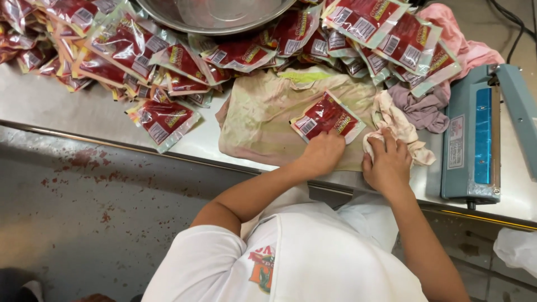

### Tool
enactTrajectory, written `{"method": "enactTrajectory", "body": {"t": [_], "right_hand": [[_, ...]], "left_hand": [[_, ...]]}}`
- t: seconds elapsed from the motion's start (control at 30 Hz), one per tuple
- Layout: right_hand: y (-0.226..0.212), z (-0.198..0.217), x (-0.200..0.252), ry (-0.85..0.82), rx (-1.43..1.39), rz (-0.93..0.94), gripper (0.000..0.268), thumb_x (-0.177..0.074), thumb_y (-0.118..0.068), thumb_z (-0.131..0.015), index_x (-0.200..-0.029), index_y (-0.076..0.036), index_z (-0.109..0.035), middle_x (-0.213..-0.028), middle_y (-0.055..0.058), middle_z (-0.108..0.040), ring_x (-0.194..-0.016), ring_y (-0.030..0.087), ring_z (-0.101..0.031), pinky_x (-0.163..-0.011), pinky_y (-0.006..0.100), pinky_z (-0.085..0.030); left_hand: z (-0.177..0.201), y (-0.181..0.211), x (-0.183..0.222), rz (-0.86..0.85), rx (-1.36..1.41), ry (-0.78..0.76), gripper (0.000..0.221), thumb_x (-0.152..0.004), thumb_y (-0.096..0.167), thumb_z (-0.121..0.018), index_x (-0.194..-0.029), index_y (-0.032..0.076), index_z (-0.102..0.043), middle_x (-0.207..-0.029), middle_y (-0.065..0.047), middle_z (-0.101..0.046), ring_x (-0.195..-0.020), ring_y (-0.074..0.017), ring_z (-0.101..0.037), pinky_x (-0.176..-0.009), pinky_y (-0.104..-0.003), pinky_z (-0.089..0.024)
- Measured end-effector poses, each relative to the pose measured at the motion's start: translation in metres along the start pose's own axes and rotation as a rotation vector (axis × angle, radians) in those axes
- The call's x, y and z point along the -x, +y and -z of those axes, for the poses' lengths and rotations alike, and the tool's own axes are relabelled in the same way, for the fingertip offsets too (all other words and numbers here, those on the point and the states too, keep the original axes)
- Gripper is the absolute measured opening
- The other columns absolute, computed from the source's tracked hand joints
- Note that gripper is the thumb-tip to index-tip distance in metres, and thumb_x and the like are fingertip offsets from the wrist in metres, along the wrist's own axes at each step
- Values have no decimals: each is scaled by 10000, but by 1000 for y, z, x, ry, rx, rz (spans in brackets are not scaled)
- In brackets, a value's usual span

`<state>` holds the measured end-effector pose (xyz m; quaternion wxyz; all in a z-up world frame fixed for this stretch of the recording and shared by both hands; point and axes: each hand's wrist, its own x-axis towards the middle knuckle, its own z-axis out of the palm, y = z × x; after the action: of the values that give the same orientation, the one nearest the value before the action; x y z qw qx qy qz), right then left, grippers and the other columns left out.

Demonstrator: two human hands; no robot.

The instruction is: The person is cleaning food packets with a cloth and then sealing them using a heat sealer.

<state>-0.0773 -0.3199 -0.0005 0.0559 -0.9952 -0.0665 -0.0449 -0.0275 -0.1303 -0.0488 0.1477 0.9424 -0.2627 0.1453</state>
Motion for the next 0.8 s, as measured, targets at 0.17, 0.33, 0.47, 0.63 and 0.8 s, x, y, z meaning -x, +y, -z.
{"method": "enactTrajectory", "body": {"t": [0.17,0.33,0.47,0.63,0.8], "right_hand": [[0,4,-1,-32,-23,-48,549,-911,-255,-620,-1458,-222,-586,-1625,151,-376,-1380,494,-377,-1064,682,-345],[16,-5,-11,-5,-61,-97,564,-909,-186,-620,-1470,-242,-598,-1563,130,-420,-1306,455,-429,-1014,644,-380],[-8,21,0,66,-131,-46,572,-890,-173,-630,-1461,-212,-630,-1497,159,-456,-1263,469,-469,-956,607,-439],[-45,3,17,42,43,151,618,-797,-189,-688,-1408,-269,-640,-1463,109,-482,-1252,420,-497,-951,556,-426],[-50,8,12,127,238,248,558,-807,-219,-633,-1357,-316,-644,-1422,78,-532,-1231,359,-516,-912,496,-398]], "left_hand": [[36,-15,-23,179,294,-448,182,-756,53,-675,-882,-48,-758,-828,-242,-727,-785,-491,-745,-660,-584,-608],[40,-18,-24,213,359,-477,207,-754,56,-694,-924,-43,-761,-872,-258,-731,-833,-507,-742,-702,-588,-610],[62,-17,-25,329,432,-499,244,-803,195,-754,-947,0,-774,-901,-260,-738,-891,-508,-742,-747,-572,-619],[77,-19,-22,328,493,-470,282,-911,221,-625,-923,-14,-779,-925,-288,-744,-978,-509,-725,-871,-558,-593],[64,-21,-20,363,496,-443,328,-940,260,-569,-925,6,-777,-904,-276,-745,-980,-484,-729,-875,-547,-587]]}}
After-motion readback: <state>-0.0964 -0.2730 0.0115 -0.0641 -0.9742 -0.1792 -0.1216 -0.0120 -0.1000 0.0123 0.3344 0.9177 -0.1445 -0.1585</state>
